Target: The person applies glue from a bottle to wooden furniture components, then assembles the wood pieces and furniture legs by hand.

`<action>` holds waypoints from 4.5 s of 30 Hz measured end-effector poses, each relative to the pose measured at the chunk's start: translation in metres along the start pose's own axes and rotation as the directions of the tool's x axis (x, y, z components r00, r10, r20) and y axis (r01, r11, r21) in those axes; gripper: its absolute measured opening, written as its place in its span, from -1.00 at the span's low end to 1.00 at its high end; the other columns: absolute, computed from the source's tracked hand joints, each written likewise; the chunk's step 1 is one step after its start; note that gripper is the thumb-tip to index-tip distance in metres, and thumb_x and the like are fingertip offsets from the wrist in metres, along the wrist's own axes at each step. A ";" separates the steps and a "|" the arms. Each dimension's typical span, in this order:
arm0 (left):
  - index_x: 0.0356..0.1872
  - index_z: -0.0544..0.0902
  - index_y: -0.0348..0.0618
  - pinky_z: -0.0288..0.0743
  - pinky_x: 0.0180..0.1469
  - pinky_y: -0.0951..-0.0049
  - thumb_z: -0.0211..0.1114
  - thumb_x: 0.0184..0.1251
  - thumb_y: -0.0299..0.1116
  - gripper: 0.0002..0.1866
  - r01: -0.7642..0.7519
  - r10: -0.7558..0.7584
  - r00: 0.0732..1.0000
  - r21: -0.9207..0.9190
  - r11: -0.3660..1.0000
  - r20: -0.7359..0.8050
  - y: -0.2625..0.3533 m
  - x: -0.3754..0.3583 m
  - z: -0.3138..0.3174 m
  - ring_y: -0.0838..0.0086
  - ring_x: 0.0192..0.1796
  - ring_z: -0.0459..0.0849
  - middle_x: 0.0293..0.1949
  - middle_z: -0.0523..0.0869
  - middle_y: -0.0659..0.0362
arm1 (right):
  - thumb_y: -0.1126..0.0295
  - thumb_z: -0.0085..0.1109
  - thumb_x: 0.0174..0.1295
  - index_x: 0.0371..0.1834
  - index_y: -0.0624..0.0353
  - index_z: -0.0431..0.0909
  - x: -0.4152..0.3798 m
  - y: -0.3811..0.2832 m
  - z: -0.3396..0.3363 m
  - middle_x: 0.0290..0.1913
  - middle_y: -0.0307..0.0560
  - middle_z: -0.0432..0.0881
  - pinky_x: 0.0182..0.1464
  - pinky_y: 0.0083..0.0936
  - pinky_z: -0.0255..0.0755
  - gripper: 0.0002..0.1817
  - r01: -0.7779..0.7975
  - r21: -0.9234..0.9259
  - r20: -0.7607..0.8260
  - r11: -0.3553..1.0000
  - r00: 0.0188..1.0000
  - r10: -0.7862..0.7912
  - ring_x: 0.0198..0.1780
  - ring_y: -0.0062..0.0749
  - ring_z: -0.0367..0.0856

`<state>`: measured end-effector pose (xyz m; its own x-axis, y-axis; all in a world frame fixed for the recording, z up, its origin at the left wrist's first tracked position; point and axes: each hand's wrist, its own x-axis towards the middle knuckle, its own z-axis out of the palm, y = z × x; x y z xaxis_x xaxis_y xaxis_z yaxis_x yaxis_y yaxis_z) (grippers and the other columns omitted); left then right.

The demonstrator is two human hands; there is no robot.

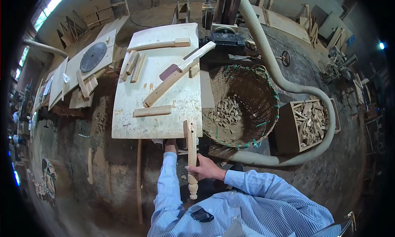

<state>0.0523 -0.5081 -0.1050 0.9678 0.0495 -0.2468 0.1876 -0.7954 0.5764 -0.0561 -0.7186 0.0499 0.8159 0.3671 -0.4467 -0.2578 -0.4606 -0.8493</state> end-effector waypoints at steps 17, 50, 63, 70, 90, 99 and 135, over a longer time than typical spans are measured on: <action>0.14 0.74 -0.22 0.65 -0.02 0.25 0.38 0.38 -0.34 -0.65 0.054 -0.104 0.982 -0.295 0.954 -0.156 -0.060 -0.280 -0.035 0.12 -0.15 0.80 -0.17 0.82 -0.01 | -0.04 0.49 0.27 0.16 0.38 0.56 -0.007 0.000 0.015 -0.05 0.17 0.82 0.04 -0.26 0.67 -0.31 0.013 0.119 -0.144 0.993 0.990 0.004 -0.05 -0.12 0.85; 0.10 0.75 -0.27 0.68 0.05 0.22 0.44 0.36 -0.29 -0.64 0.261 -0.318 0.923 -0.253 0.931 -0.217 -0.154 -0.310 -0.046 0.16 -0.11 0.84 -0.15 0.84 -0.07 | -0.02 0.30 0.46 0.14 0.34 0.59 -0.017 -0.006 0.043 -0.15 0.07 0.82 0.00 -0.27 0.63 -0.44 -0.034 0.250 -0.294 0.968 0.949 0.109 -0.09 -0.19 0.83; 0.23 0.68 -0.19 0.56 0.27 0.12 0.41 0.45 -0.37 -0.62 -0.494 0.502 0.706 0.159 0.855 -0.499 -0.073 -0.077 -0.231 0.03 0.20 0.66 0.14 0.70 -0.03 | 0.10 0.08 0.60 0.39 0.25 0.42 -0.018 -0.029 0.102 -0.24 0.01 0.69 -0.23 -0.28 0.60 -0.50 -0.029 0.326 -0.616 0.945 0.752 0.236 -0.27 -0.28 0.72; 0.25 0.63 -0.28 0.40 0.43 -0.01 0.41 0.48 -0.26 -0.56 -0.620 0.646 0.640 0.218 0.754 -0.415 -0.011 0.013 -0.227 -0.08 0.35 0.54 0.25 0.60 -0.13 | 0.05 0.07 0.59 0.41 0.19 0.41 -0.021 -0.031 0.101 -0.13 0.24 0.74 -0.10 -0.10 0.59 -0.47 -0.031 0.332 -0.646 0.943 0.721 0.251 -0.18 0.05 0.78; 0.53 0.38 -0.38 0.24 0.52 -0.01 0.04 0.69 -0.14 -0.40 -0.369 0.535 0.803 0.486 0.792 -0.262 0.022 0.087 -0.172 -0.14 0.44 0.49 0.40 0.56 -0.25 | 0.01 0.19 0.48 0.52 0.18 0.31 -0.030 -0.010 0.078 0.26 0.30 0.63 0.19 -0.09 0.59 -0.31 0.160 0.506 -0.565 0.848 0.804 0.185 0.19 0.22 0.68; 0.57 0.31 -0.39 0.17 0.57 0.04 -0.03 0.69 -0.21 -0.40 -0.322 0.480 0.842 0.483 0.814 -0.247 0.023 0.087 -0.172 -0.09 0.49 0.43 0.48 0.48 -0.24 | 0.04 0.26 0.45 0.56 0.21 0.28 -0.022 0.007 0.088 0.24 0.36 0.64 0.14 -0.16 0.64 -0.26 0.220 0.563 -0.535 0.797 0.832 0.148 0.15 0.16 0.73; 0.48 0.42 -0.39 0.33 0.47 -0.06 0.25 0.48 -0.30 -0.38 -0.330 0.496 0.822 0.474 0.816 -0.281 0.001 0.099 -0.173 -0.15 0.35 0.56 0.29 0.63 -0.26 | 0.13 0.34 0.38 0.42 0.26 0.48 -0.030 -0.027 0.076 0.18 0.27 0.72 0.22 -0.20 0.59 -0.37 0.087 0.516 -0.584 0.852 0.764 0.275 0.19 0.15 0.73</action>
<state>0.1776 -0.3997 0.0059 0.9355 -0.1838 0.3018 -0.2458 -0.9520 0.1823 -0.1135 -0.6558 0.0646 0.8544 -0.3181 -0.4108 -0.4154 0.0566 -0.9079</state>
